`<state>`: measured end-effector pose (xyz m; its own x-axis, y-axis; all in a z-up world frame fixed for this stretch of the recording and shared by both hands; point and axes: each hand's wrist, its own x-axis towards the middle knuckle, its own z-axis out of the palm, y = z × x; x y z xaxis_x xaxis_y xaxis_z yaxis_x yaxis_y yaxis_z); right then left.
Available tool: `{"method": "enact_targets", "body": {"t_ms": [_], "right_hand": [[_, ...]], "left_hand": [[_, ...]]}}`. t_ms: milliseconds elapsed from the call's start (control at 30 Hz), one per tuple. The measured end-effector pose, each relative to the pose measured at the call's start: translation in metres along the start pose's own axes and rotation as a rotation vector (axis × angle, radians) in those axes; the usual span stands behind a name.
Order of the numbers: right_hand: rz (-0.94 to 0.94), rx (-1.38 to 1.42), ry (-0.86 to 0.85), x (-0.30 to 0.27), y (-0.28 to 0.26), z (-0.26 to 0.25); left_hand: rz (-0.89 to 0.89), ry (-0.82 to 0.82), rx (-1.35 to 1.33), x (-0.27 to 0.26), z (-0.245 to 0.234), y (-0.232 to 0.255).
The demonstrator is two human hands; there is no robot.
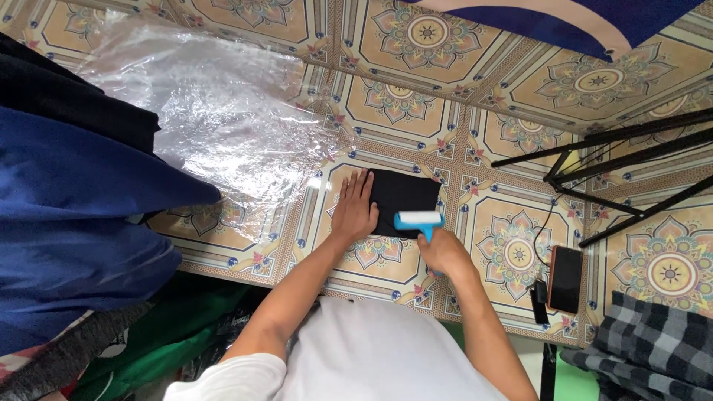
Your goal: Folding a pair of black pants, cleaning them with a lint roller, and placing them into a plastic shipping bag.
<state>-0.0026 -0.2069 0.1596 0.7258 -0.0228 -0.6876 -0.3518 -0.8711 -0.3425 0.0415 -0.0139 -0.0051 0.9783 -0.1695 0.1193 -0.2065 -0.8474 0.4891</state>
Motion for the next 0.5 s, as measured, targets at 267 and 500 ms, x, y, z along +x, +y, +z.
{"method": "enact_targets", "body": {"t_ms": [267,500], "right_hand": [[-0.081,-0.085,0.267,0.068,-0.009,0.023],[-0.069,-0.148,0.059,0.045,-0.007,0.004]], "left_hand": [[0.025,0.031,-0.022,0.002,0.001,-0.005],[0.010,0.016,-0.097,-0.001,-0.018,0.005]]}}
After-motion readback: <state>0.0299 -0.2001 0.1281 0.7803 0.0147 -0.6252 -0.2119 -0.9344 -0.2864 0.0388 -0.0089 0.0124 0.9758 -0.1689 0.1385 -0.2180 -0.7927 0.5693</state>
